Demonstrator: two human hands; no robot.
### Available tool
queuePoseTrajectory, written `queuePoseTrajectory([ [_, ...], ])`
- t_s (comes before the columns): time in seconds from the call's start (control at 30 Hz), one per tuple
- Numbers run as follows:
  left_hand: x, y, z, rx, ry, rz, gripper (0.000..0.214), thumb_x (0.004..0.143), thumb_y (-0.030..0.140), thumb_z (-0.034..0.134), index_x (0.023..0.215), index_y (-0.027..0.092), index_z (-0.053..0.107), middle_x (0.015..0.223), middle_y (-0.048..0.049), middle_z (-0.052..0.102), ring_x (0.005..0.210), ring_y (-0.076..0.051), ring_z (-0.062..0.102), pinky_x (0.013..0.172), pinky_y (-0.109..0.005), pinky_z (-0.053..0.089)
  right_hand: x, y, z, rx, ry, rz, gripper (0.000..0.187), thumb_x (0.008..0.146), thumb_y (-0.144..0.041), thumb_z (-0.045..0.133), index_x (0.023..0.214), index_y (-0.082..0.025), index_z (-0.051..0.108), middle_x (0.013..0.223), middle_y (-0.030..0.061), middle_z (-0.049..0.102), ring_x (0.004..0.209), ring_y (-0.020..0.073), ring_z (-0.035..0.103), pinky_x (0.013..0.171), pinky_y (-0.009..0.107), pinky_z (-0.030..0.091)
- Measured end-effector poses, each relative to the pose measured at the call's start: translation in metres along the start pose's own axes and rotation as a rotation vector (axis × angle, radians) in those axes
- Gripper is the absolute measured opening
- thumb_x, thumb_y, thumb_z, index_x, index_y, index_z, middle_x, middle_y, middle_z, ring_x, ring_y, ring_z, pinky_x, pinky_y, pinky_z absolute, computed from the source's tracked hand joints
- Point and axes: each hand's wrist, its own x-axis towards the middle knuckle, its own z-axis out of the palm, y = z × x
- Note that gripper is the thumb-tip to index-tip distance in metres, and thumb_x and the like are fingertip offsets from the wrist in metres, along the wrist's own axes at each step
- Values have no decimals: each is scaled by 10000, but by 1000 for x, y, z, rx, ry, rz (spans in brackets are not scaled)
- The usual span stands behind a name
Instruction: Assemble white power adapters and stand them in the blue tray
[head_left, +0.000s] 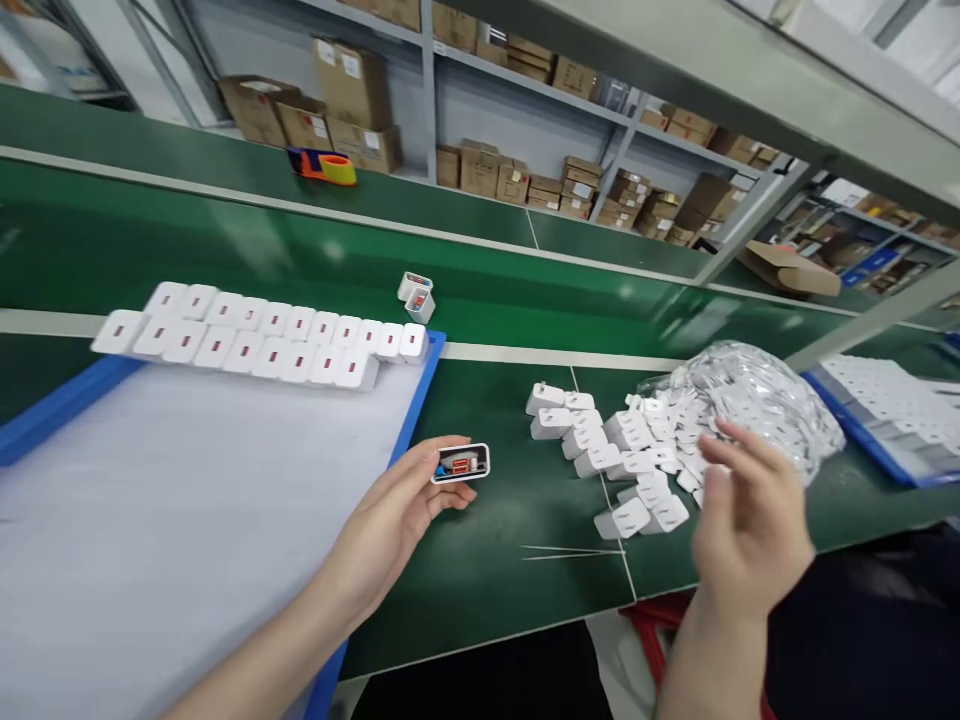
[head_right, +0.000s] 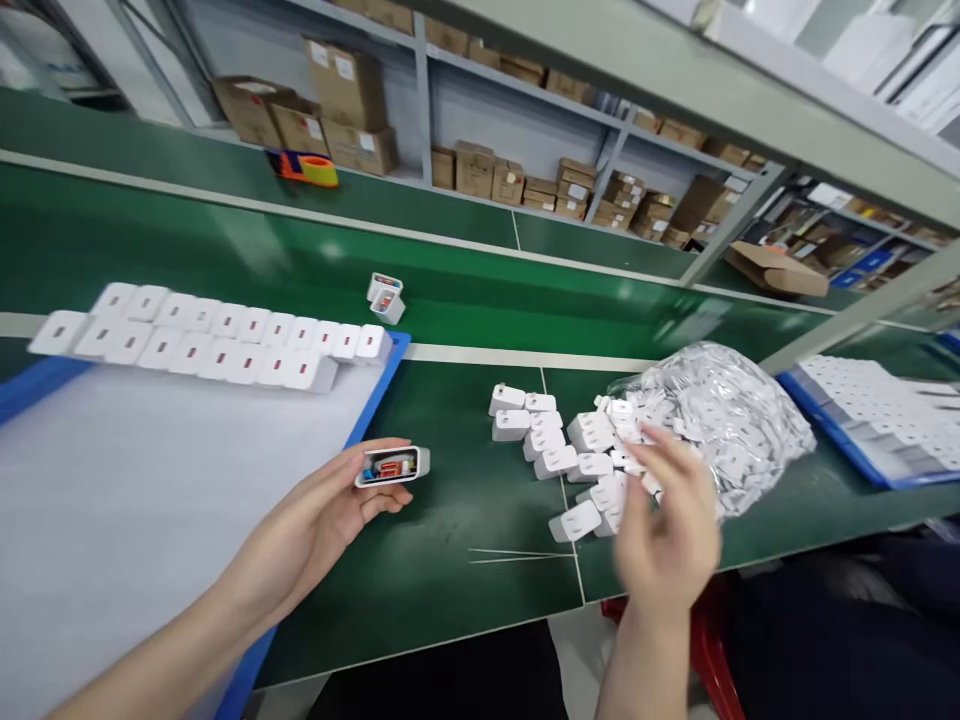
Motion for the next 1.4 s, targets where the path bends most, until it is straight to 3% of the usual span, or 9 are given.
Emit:
queuePoseTrajectory([
  [0.03, 0, 0, 0, 12, 8, -5, 496, 851, 594, 698, 1138, 190, 713, 1081, -92, 710, 868, -231, 660, 847, -372, 546, -5, 30, -9, -120, 41, 124, 264, 996, -219, 507, 1204, -201, 669, 1262, 144, 646, 1187, 299, 629, 978, 487, 538],
  [0.13, 1, 0, 2, 43, 19, -3, 497, 838, 593, 707, 1125, 188, 715, 1115, -91, 703, 873, -231, 662, 842, -372, 550, -22, 113, -16, -201, -353, 168, 276, 953, -299, 504, 1024, -186, 745, 1067, 127, 731, 928, 280, 706, 785, 430, 588],
  [0.27, 1, 0, 2, 71, 5, 10, 492, 844, 592, 697, 1127, 189, 712, 1122, -89, 702, 877, -233, 665, 836, -377, 545, -39, 164, -1, -205, -603, 126, 275, 893, -343, 549, 954, -196, 773, 1051, 109, 758, 1003, 317, 695, 898, 481, 570],
  [0.47, 2, -2, 2, 85, -1, 18, 527, 843, 615, 688, 1147, 184, 686, 1139, -79, 696, 864, -209, 656, 835, -363, 513, -46, 174, 10, -288, -671, 73, 315, 896, -326, 547, 1061, -148, 748, 986, 154, 718, 963, 343, 644, 876, 523, 544],
  [0.77, 2, -5, 3, 57, -21, 23, 573, 824, 620, 683, 1150, 149, 645, 1073, -81, 682, 839, -199, 633, 825, -368, 487, -43, 180, 7, -276, -746, -43, 289, 934, -318, 491, 891, -155, 726, 1116, 176, 723, 1047, 344, 663, 942, 510, 536],
  [0.93, 2, -8, 2, 61, -45, 26, 542, 861, 613, 645, 1159, 160, 635, 1034, -69, 673, 848, -198, 629, 833, -367, 482, -43, 178, 4, -278, -768, -1, 366, 923, -399, 502, 1083, -151, 718, 1076, 175, 727, 1032, 352, 671, 917, 516, 542],
  [1.13, 2, -11, 1, 93, -56, 35, 478, 915, 561, 586, 1171, 160, 627, 1104, -85, 664, 857, -196, 633, 861, -382, 481, -39, 175, 4, -250, -750, 108, 430, 861, -462, 528, 1124, -164, 691, 1010, 141, 714, 880, 290, 687, 804, 431, 561],
  [1.27, 4, -12, 2, 96, -59, 34, 442, 945, 522, 550, 1177, 153, 625, 1098, -87, 658, 832, -179, 634, 839, -362, 488, -31, 178, -6, -276, -711, 148, 408, 849, -500, 499, 987, -178, 709, 840, 106, 694, 730, 254, 674, 676, 381, 543],
  [1.4, 5, -12, 3, 67, -47, 49, 387, 969, 484, 523, 1139, 156, 635, 1047, -76, 661, 777, -156, 634, 773, -326, 492, -9, 167, -27, -322, -645, 143, 402, 824, -542, 493, 846, -192, 688, 801, 121, 691, 657, 277, 675, 590, 415, 524],
])
